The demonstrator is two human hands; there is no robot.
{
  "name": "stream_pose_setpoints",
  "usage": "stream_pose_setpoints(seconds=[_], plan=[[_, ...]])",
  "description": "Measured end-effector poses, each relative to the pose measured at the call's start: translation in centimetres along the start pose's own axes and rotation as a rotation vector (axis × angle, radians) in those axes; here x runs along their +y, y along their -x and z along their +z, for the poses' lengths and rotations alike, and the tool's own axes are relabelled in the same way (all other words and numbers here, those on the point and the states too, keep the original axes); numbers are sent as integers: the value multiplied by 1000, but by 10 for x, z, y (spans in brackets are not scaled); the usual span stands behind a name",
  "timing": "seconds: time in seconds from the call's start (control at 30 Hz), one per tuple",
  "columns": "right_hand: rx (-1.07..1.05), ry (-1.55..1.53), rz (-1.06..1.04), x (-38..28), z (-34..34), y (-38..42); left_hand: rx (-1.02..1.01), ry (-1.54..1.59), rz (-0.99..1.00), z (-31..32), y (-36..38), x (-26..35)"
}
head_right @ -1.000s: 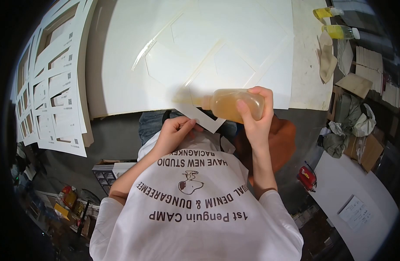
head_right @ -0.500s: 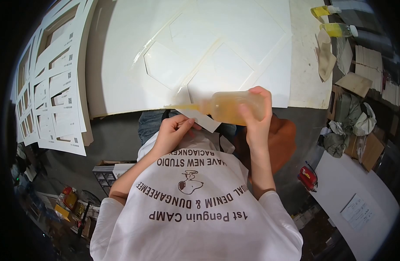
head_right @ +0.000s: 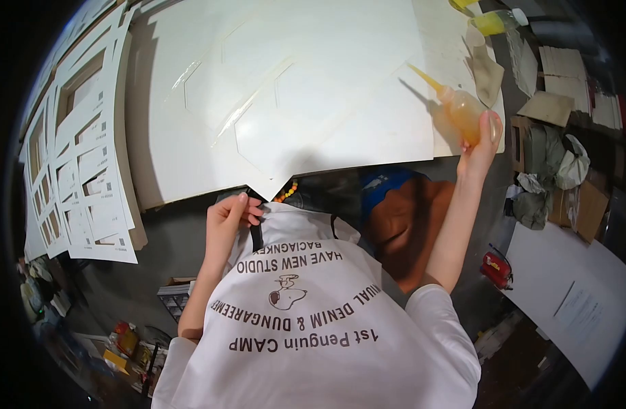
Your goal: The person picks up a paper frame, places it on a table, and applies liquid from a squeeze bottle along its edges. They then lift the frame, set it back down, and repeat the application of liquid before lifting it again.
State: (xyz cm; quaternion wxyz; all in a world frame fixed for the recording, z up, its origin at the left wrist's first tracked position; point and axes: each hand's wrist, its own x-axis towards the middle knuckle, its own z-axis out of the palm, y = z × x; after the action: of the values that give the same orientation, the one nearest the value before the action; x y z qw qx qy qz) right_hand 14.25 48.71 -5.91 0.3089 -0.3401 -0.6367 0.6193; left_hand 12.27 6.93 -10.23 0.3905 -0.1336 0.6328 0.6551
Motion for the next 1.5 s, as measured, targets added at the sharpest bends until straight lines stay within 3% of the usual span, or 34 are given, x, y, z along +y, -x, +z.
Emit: stream_pose_setpoints(seconds=[0.13,0.27,0.8,1.5], plan=[[141,109,-58,5,1,-30,-34,45,16,9,-1,-5],[139,183,-164,12,1,-53,-69,5,77,16,-5,-6],[108,279,-166,22,6,-70,-72,-5,84,17,-7,-10],[-240,245,-129,8,26,63,-86,31,95,16,-13,-13]])
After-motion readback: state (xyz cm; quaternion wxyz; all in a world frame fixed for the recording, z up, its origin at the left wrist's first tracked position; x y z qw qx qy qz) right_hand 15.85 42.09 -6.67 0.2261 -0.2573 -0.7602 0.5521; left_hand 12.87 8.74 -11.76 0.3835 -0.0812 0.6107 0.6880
